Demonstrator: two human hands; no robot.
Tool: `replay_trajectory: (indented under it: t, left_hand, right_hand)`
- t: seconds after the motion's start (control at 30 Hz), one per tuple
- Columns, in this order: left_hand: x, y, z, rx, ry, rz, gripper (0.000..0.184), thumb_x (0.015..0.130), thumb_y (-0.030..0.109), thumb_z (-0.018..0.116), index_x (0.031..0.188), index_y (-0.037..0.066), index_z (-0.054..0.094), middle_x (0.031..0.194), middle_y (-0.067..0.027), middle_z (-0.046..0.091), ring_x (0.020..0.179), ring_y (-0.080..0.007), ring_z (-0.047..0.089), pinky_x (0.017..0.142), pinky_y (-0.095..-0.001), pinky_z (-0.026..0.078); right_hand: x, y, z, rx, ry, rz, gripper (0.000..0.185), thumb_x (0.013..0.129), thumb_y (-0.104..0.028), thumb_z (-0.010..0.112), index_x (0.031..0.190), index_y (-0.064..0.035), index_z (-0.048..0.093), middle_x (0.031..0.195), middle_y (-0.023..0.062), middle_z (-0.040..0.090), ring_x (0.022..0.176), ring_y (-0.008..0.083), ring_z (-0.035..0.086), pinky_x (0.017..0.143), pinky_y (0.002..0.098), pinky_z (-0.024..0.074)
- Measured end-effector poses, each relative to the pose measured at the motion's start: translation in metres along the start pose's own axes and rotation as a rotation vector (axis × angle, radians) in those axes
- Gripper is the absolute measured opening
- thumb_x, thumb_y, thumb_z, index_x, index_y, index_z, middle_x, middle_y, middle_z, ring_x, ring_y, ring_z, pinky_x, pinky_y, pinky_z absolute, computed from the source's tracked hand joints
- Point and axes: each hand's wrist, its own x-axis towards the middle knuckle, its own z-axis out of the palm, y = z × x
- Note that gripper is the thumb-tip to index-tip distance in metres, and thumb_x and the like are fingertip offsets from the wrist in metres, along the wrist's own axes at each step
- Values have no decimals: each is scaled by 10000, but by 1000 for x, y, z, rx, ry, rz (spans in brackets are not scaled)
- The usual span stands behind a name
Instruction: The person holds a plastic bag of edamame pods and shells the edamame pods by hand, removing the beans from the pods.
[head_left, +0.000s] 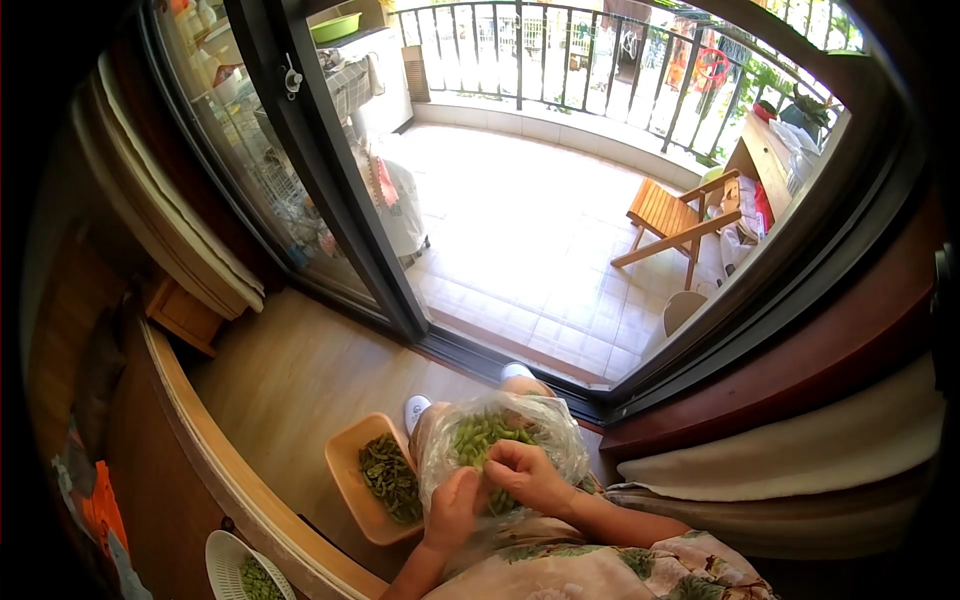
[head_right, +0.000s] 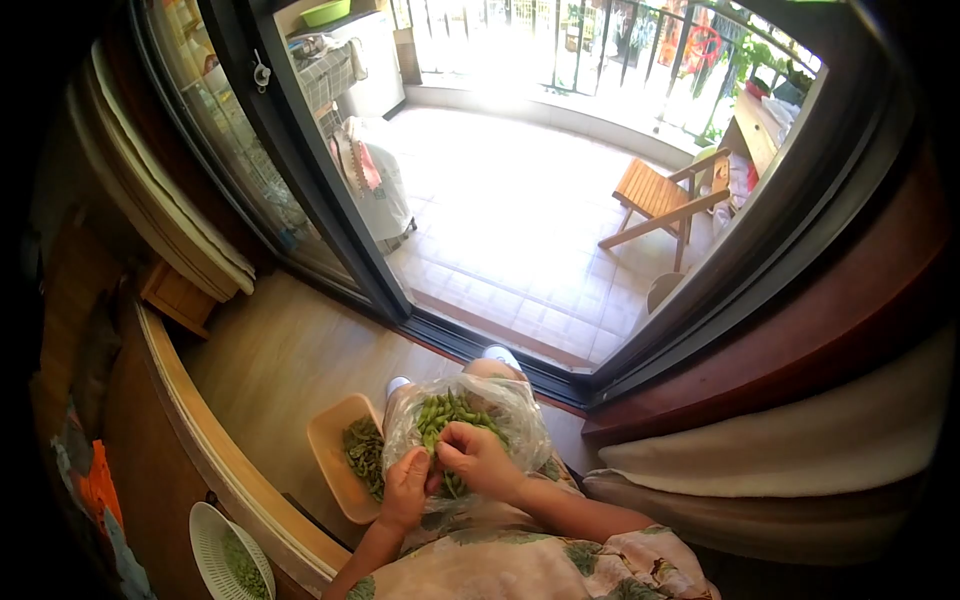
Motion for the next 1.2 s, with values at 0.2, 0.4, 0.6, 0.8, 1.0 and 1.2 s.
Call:
replay_trajectory:
  t: [0.2,0.4,0.6,0.8,1.0,1.2]
  left_hand:
    - [2,-4,-3,-64,-51,-37,365,1031,328,392,830,59,536,644,27,453,577,-65,383,521,-223,315]
    - [2,-13,-1,-1,-15,2,325,1027,285,394,836,63,535,645,24,471,576,-59,391,529,-220,325]
    - [2,-9,-1,-34,-40,-30,304,1015,274,401,837,62,525,664,25,467,597,-65,403,541,-226,333]
    - [6,-46,-7,106,46,-22,302,987,230,437,1050,-15,602,927,-85,612,867,-148,570,766,-276,458]
    - [7,-44,-5,-356,-18,-317,408,991,274,365,1220,-18,534,1113,-114,613,990,-208,588,896,-309,457]
    - [12,-37,-4,-657,-100,-417,355,990,266,348,1183,60,563,1104,-60,613,988,-156,589,857,-307,486]
  right_hand:
    - [3,5,-5,-8,-24,41,119,924,-100,548,878,7,573,764,24,610,705,83,571,653,239,469]
    - [4,9,-8,-158,-21,-16,103,922,-98,555,916,5,568,811,9,595,750,77,553,673,228,457]
    - [1,11,-6,-255,22,-61,104,887,-100,578,895,3,566,795,32,567,738,106,534,656,256,446]
    - [-2,4,3,-630,133,-271,138,805,-107,624,877,-7,562,796,142,581,700,273,602,623,356,473]
    - [-3,3,11,-867,205,-397,162,750,-134,625,863,-46,549,833,144,560,748,353,586,637,426,480]
    - [-2,-2,10,-906,236,-454,154,719,-96,627,853,-54,563,799,126,543,722,328,582,620,405,479]
